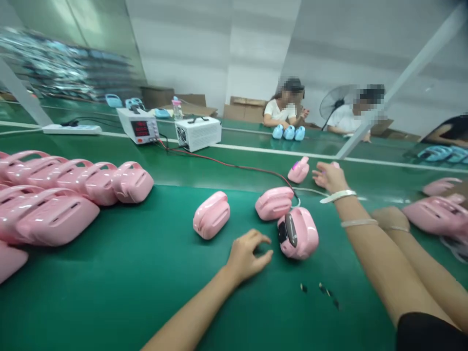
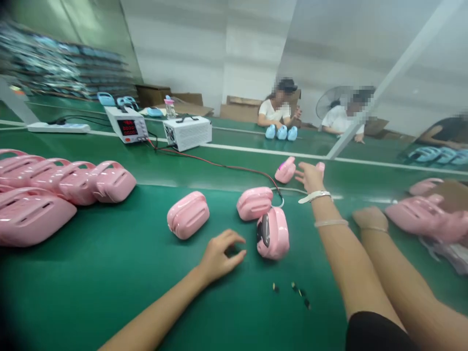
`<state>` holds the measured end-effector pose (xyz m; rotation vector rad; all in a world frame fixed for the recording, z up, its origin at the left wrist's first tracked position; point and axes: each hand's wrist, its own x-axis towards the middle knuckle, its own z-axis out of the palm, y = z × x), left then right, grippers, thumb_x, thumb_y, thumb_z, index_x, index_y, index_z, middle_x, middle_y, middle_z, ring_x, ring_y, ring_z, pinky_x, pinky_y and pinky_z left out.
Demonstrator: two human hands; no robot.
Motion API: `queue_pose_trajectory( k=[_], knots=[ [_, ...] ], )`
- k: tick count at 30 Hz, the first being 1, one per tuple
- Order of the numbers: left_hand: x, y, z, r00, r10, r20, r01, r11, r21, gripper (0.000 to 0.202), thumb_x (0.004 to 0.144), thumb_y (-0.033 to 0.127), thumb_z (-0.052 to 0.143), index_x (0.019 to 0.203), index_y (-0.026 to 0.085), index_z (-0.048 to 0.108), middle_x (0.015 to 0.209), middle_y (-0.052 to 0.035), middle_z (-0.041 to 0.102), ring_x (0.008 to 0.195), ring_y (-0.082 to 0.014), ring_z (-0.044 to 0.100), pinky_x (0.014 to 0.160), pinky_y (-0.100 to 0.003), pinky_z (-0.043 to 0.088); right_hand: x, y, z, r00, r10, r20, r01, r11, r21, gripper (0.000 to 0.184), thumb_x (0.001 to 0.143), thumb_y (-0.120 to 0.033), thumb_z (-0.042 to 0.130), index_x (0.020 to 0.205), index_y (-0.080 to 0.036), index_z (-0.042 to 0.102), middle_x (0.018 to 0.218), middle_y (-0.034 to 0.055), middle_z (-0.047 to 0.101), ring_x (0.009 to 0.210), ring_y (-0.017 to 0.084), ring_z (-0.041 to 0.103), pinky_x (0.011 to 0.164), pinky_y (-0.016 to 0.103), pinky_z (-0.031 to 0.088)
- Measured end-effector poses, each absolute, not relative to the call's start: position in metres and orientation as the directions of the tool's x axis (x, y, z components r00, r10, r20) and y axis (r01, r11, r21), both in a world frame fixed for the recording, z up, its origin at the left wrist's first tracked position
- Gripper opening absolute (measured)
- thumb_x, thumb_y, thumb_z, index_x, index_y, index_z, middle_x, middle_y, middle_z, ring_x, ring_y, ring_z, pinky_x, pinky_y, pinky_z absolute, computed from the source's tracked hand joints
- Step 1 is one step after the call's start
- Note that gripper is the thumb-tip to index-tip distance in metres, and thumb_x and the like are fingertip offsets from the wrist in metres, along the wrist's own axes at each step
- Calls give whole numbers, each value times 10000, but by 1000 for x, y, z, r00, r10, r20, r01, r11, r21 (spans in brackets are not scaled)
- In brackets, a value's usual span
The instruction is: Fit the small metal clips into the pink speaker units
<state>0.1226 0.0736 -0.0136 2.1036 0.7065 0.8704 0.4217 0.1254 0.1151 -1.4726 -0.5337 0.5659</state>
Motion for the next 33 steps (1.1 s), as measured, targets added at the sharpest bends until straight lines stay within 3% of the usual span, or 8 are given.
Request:
queue_pose_trajectory(
  k=[2,6,9,12,18,23,27,33],
  knots=[
    [143,69,-9,598,676,431,126,-610,782,401,685,319,772,1059,190,709,1214,-140,614,1157,-292,578,986,-407,475,420,83,109,766,639,70,70,25,-997,147,896,-231,606,764,-169,622,786,-2,642,645,105,603,629,246,529],
    [201,53,9,505,738,447,100,-565,819,675,570,449,887,1145,164,676,1497,-208,351,1398,-396,332,1155,-539,293,381,-15,76,674,708,211,351,-55,-935,192,716,-317,741,600,-193,653,612,3,625,580,142,568,616,287,496],
    [226,42,24,492,810,319,149,-439,886,412,704,381,816,1002,115,713,1519,-232,328,1433,-418,276,1170,-556,256,338,-68,41,575,790,211,495,-132,-859,178,626,-359,794,634,-197,721,624,22,649,577,169,567,591,312,464],
    [215,34,40,483,822,302,39,-365,930,147,810,260,713,824,114,717,1432,-205,463,1397,-340,390,1177,-466,289,308,-91,12,469,860,200,608,-150,-780,193,650,-370,783,771,-221,792,698,29,663,598,175,572,602,324,453],
    [96,2,65,475,828,299,-86,-294,952,222,843,344,683,998,196,739,1475,-105,475,1416,-295,394,1155,-414,338,298,-96,-4,425,885,190,664,-162,-729,305,749,-505,690,648,-222,745,699,57,667,590,182,544,615,347,458],
    [15,-26,60,372,906,203,10,-222,975,122,877,341,668,911,246,738,1324,-54,612,1445,-292,345,1171,-427,313,267,-90,9,430,902,-38,367,-213,-905,320,648,-516,779,670,-203,713,621,42,653,545,165,532,532,308,428],
    [-8,-38,41,327,936,132,100,-173,980,146,857,363,690,813,226,718,1342,-58,587,1420,-307,373,1143,-415,349,218,-71,22,143,953,-267,-74,-259,-963,376,584,-491,850,747,-177,723,646,32,679,482,118,546,448,244,391],
    [-18,-34,25,307,937,169,111,-212,971,281,862,483,639,858,219,738,1358,-80,557,1371,-302,430,1082,-363,411,186,-43,24,-56,934,-352,-210,-356,-911,456,454,-366,930,624,-175,552,517,-41,605,413,69,485,398,187,352]
  ],
)
